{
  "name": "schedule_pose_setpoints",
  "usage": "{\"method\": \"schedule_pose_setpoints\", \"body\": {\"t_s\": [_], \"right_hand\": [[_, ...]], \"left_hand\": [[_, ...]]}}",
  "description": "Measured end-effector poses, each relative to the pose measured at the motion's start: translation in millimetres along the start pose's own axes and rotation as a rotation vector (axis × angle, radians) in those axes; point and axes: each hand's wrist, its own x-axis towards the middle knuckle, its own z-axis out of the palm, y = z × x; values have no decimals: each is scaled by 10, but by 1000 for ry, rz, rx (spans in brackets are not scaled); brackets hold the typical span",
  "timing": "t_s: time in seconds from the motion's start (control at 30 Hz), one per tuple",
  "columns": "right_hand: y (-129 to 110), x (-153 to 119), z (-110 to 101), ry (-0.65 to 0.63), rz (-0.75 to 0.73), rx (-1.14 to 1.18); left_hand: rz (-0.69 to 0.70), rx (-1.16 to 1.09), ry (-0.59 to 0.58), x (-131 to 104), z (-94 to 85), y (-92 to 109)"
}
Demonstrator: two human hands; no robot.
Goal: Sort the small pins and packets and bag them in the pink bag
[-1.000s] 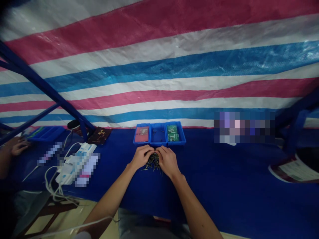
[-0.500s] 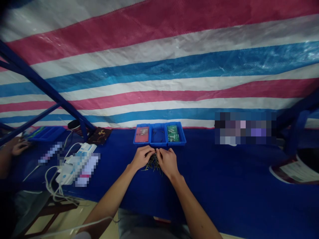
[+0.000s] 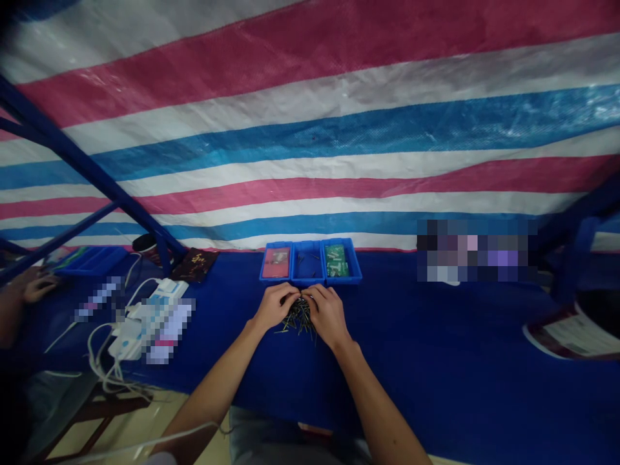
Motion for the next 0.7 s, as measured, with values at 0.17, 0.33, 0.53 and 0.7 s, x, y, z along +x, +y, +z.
{"method": "schedule_pose_setpoints", "body": {"t_s": [0.17,0.33,0.53,0.7], "right_hand": [[-12,1,-16,-10,31,-37],[-18,0,-29,-9,41,-96],[-35,11,-39,33,55,-170],[-36,9,-56,41,77,-149]], "left_hand": [[4,-5,16,4,-2,11],[3,-21,22,11,-8,24],[31,-47,9,18,-14,68],[31,-43,12,24,-28,87]]}}
